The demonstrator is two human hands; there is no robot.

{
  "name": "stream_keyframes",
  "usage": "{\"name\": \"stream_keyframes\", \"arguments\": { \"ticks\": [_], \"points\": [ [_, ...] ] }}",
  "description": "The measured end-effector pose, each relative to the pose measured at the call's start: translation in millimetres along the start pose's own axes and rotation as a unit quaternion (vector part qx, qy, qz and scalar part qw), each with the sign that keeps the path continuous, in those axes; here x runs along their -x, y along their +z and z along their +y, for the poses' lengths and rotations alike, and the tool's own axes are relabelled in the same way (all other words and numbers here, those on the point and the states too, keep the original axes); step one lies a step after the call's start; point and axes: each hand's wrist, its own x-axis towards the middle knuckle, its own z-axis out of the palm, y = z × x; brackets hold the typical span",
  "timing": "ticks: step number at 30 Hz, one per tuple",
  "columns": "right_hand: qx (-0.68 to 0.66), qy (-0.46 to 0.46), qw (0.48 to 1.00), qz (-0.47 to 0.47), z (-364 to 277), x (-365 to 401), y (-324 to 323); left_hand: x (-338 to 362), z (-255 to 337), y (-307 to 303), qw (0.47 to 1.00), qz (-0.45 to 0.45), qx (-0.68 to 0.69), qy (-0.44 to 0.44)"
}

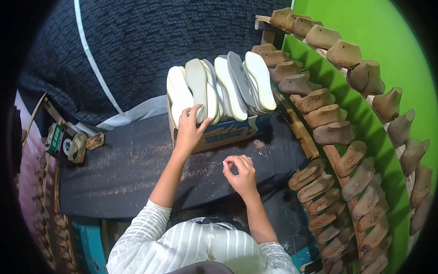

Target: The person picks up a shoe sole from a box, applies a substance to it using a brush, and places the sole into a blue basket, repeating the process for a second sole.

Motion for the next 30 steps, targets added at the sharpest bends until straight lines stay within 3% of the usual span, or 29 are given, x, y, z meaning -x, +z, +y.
{"name": "stream_keyframes", "arguments": {
  "ticks": [4,9,13,20,21,22,26,28,30],
  "points": [
    [-0.008,0.011,1.000,-0.021,5,-8,4,-11,-4,-2,0.999,-0.044,-0.001,-0.030],
    [-0.024,0.006,0.999,-0.045,15,-16,5,-21,7,-21,0.979,-0.148,0.046,-0.133],
    [-0.045,0.004,0.997,-0.065,18,-21,3,-13,-5,-12,0.995,-0.058,0.048,-0.063],
    [-0.088,-0.002,0.992,-0.088,21,-17,-5,-5,11,-47,0.981,0.024,0.033,-0.191],
    [-0.103,0.014,0.990,-0.096,20,-15,-5,3,7,-51,0.949,0.035,0.224,-0.217],
    [-0.118,0.030,0.987,-0.106,20,-13,-3,11,6,-56,0.883,0.047,0.405,-0.233],
    [-0.235,0.094,0.957,-0.141,16,-3,14,58,29,-87,0.816,0.064,0.503,-0.277],
    [-0.408,0.204,0.875,-0.163,8,0,25,89,37,-93,0.802,0.071,0.527,-0.271],
    [-0.465,0.204,0.834,-0.215,1,0,40,123,40,-96,0.793,0.080,0.534,-0.282]
  ]
}}
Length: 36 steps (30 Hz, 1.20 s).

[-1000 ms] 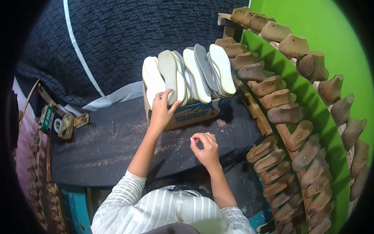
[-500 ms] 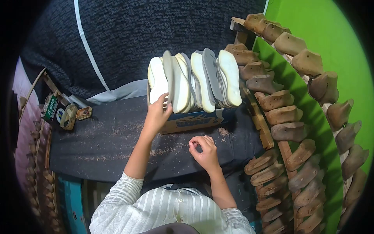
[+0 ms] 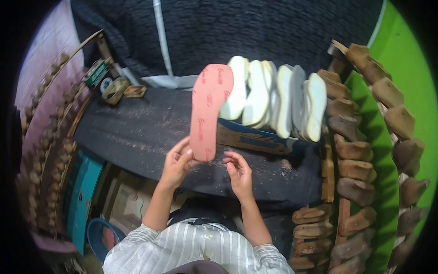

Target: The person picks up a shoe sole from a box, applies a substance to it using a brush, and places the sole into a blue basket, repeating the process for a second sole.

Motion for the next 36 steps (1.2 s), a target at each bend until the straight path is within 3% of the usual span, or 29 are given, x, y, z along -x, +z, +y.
{"name": "stream_keyframes", "arguments": {
  "ticks": [3,6,12,18,24,26,27,28,30,33,36],
  "points": [
    [-0.097,0.051,0.990,-0.087,-2,-12,29,32,0,-21,0.997,0.001,-0.060,-0.049],
    [-0.154,0.094,0.978,-0.108,1,-15,55,51,-2,-49,0.992,-0.007,-0.072,-0.100],
    [-0.111,0.156,0.974,-0.123,13,-22,100,64,18,-95,0.987,-0.019,-0.128,-0.095],
    [-0.064,0.132,0.972,-0.185,50,-50,157,42,44,-170,0.983,-0.029,-0.172,-0.052],
    [0.035,0.121,0.956,-0.263,88,-71,266,18,78,-270,0.989,0.119,-0.087,-0.031],
    [0.121,0.098,0.942,-0.297,101,-83,301,13,98,-298,0.992,0.115,-0.050,-0.013],
    [0.104,0.035,0.950,-0.291,112,-89,316,13,110,-309,0.993,0.120,-0.007,-0.001],
    [0.102,0.032,0.951,-0.289,112,-98,328,12,123,-318,0.992,0.124,0.036,0.010],
    [0.058,0.129,0.939,-0.313,110,-120,344,12,141,-341,0.988,0.145,0.058,0.011],
    [0.032,0.112,0.970,-0.214,148,-163,360,13,157,-380,0.977,0.169,0.127,0.024],
    [0.013,0.174,0.981,-0.081,200,-215,372,17,169,-402,0.977,0.149,0.148,0.041]
  ]
}}
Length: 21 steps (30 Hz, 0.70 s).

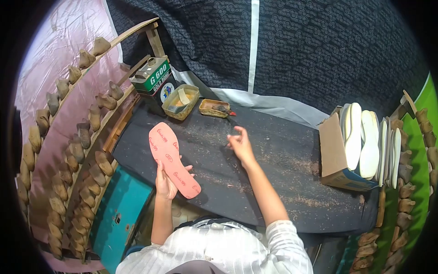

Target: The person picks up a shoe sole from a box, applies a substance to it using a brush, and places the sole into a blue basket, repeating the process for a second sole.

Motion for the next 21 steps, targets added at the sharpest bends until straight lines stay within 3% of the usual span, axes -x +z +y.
{"name": "stream_keyframes", "arguments": {
  "ticks": [4,12,15,18,21],
  "points": [
    [-0.044,0.052,0.995,0.069,17,-64,12,1,8,-18,0.999,0.026,0.016,0.026],
    [0.017,-0.086,0.986,0.140,33,-125,27,1,23,-43,0.999,0.049,0.012,0.022],
    [0.192,-0.186,0.947,0.176,18,-121,31,-1,23,-48,0.998,0.056,0.007,0.016],
    [0.214,-0.261,0.924,0.181,2,-109,37,-3,23,-50,0.998,0.063,0.009,0.014],
    [0.241,-0.257,0.919,0.180,-2,-105,36,-5,24,-49,0.998,0.063,0.010,0.006]
  ]
}}
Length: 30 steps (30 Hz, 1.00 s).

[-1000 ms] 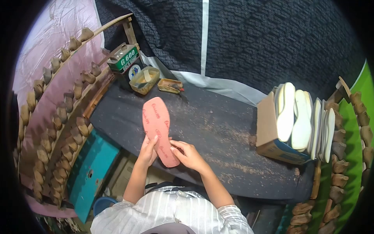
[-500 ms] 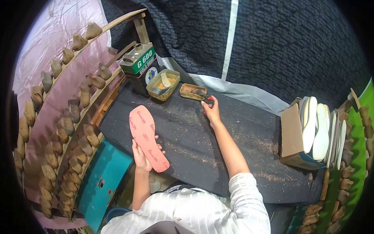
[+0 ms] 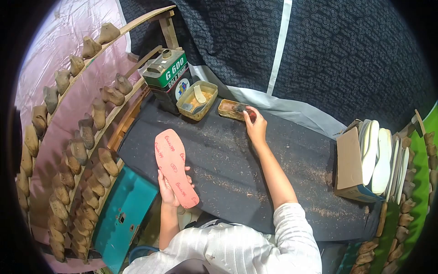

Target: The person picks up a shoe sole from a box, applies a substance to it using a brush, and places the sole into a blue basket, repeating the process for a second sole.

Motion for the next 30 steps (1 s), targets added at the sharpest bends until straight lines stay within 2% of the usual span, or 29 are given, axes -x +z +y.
{"name": "stream_keyframes", "arguments": {
  "ticks": [7,9,14,16,20,22,23,25,27,30],
  "points": [
    [0.002,0.014,1.000,0.023,0,1,-5,-6,0,2,1.000,-0.028,0.008,-0.008],
    [-0.111,0.000,0.991,0.079,-8,3,-6,-9,-1,3,0.999,-0.033,0.005,-0.008],
    [-0.017,0.042,0.999,0.015,-4,-1,-13,-8,-6,7,0.999,-0.048,0.001,-0.016],
    [-0.105,0.005,0.992,0.076,-10,5,-15,-6,-7,10,0.998,-0.052,0.009,-0.021],
    [-0.074,0.056,0.995,0.043,-9,5,-17,-7,-8,5,0.997,-0.070,0.012,-0.041],
    [-0.195,0.020,0.978,0.076,-11,6,-17,-7,-8,7,0.996,-0.077,0.009,-0.044],
    [-0.195,0.020,0.978,0.074,-12,6,-18,-5,-9,8,0.996,-0.075,0.009,-0.043],
    [-0.186,0.083,0.978,0.049,-15,4,-22,-6,-8,10,0.995,-0.084,0.003,-0.050],
    [-0.180,0.048,0.982,0.043,-37,8,-30,-8,-8,13,0.994,-0.097,0.005,-0.046],
    [-0.260,0.002,0.965,0.036,-85,24,-38,-10,-10,16,0.993,-0.107,-0.003,-0.054]
  ]
}}
